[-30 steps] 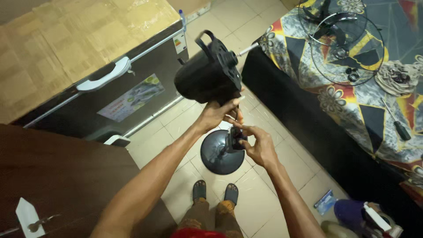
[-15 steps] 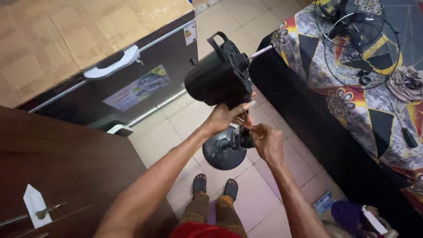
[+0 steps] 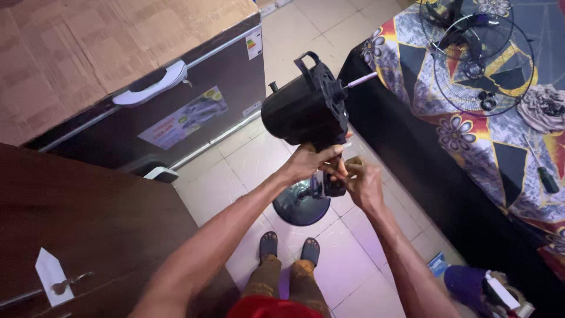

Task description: The person assembles a standing fan by attaching the motor housing to the pole and securing it with a knob. They then wipe the motor housing with a cloth and continue tightening the knob.

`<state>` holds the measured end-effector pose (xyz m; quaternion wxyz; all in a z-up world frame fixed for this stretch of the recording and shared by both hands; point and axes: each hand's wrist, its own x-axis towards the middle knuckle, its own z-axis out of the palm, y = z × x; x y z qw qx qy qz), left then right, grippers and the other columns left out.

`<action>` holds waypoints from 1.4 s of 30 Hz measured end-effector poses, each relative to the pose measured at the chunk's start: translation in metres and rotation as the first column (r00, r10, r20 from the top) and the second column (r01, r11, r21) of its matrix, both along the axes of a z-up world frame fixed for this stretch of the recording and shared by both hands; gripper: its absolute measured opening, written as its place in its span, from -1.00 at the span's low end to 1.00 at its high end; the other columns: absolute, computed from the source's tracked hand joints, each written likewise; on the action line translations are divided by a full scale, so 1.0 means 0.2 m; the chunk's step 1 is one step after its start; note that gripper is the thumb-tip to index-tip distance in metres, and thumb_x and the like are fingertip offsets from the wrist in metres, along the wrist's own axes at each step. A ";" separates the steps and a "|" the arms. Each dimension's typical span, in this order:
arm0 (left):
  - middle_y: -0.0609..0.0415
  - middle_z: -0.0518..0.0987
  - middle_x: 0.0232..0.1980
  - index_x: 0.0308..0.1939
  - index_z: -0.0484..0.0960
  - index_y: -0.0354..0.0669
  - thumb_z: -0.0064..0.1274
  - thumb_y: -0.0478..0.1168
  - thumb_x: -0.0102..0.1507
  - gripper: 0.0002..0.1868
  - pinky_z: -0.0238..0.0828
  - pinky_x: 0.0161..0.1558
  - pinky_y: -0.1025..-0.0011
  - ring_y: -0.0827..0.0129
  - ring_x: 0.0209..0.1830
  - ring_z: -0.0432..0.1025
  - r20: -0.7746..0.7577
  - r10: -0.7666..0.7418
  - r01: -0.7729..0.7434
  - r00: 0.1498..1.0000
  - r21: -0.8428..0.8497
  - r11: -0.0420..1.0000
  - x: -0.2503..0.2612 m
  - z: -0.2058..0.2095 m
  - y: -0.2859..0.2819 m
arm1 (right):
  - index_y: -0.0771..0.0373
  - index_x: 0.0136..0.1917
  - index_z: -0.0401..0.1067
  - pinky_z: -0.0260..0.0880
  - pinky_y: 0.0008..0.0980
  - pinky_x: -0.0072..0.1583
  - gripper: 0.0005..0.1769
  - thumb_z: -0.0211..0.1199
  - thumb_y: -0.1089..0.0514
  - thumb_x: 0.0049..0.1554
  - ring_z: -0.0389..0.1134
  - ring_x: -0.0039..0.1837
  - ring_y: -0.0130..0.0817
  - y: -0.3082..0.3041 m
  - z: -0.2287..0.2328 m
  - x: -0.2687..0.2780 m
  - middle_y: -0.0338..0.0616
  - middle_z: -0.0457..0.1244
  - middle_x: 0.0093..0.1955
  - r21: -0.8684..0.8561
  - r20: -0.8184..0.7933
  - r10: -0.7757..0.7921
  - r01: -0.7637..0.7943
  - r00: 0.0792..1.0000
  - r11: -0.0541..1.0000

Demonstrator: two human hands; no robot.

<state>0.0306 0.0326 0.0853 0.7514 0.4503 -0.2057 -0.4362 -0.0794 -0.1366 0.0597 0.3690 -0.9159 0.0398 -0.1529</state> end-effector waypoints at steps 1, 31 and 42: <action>-0.01 0.65 -0.24 0.50 0.34 -0.21 0.02 -0.07 0.39 -0.38 0.69 -0.10 0.30 0.27 -0.22 0.63 -0.013 -0.011 0.011 1.000 -0.006 1.000 0.00 -0.01 -0.01 | 0.35 -0.17 0.59 0.36 -0.17 -0.22 -0.81 0.49 0.20 -0.03 0.40 -0.29 -0.19 0.02 0.00 -0.01 0.06 0.39 -0.24 0.002 -0.061 -0.038 0.039 0.997 0.999; 0.14 0.63 -0.37 -0.22 0.70 -0.21 0.14 0.08 0.31 -0.61 0.60 -0.23 0.44 0.45 -0.41 0.59 0.275 0.447 -0.520 0.851 0.333 0.787 -0.26 -0.21 -0.20 | 0.35 -0.17 0.53 0.43 -0.19 -0.13 -0.94 0.37 0.32 0.05 0.48 -0.21 -0.14 -0.39 -0.07 0.25 0.12 0.37 -0.27 0.036 -0.246 0.684 -0.698 0.687 0.715; 0.12 0.64 -0.34 -0.19 0.68 -0.27 0.12 -0.04 0.35 -0.69 0.63 -0.20 0.39 0.48 -0.36 0.56 0.268 0.619 -0.672 0.738 0.210 0.710 -0.33 -0.23 -0.15 | 0.22 0.29 0.44 0.51 -0.29 0.15 -0.50 0.25 0.38 0.05 0.50 0.19 -0.24 -0.33 0.00 0.13 -0.03 0.44 0.14 0.153 -0.360 0.613 -0.604 0.703 0.782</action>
